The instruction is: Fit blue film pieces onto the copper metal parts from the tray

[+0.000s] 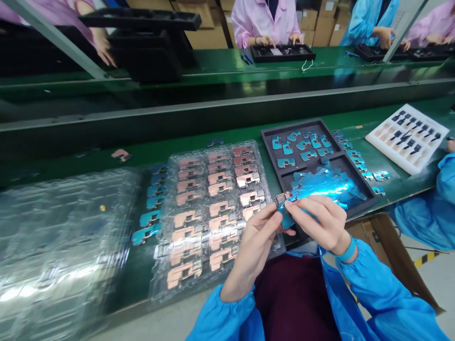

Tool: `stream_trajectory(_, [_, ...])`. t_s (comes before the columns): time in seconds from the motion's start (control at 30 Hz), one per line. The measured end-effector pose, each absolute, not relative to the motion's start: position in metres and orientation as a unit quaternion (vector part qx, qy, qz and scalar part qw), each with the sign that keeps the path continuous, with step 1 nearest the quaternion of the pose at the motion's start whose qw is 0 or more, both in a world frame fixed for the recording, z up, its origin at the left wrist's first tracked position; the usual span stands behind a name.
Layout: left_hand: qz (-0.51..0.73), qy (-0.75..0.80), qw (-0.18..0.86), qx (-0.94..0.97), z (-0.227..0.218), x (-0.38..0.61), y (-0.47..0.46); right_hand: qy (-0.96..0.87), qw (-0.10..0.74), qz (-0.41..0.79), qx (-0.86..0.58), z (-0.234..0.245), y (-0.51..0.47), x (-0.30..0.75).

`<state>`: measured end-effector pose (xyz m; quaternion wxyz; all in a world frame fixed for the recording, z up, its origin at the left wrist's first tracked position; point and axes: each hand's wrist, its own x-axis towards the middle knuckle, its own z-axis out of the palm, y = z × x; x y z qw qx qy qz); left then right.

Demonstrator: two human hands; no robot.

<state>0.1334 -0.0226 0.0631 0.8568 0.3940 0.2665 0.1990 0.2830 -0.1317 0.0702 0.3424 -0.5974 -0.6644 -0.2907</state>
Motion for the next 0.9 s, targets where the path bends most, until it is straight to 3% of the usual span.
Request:
stream_trajectory(0.53, [0.192,0.257,0.907,0.271,0.057,0.136,-0.013,-0.703,0.387,-0.238,-0.548,0.054,-0.156,0.288])
stream_trajectory(0.77, [0.235,0.302,0.885,0.265,0.056,0.140,-0.008,-0.579,0.467,-0.262,-0.615,0.037,-0.174,0.300])
stream_trajectory(0.9, [0.258,0.298,0.873,0.288,0.058,0.141,-0.006,-0.482,0.376,-0.245,-0.753,0.030,-0.172,0.322])
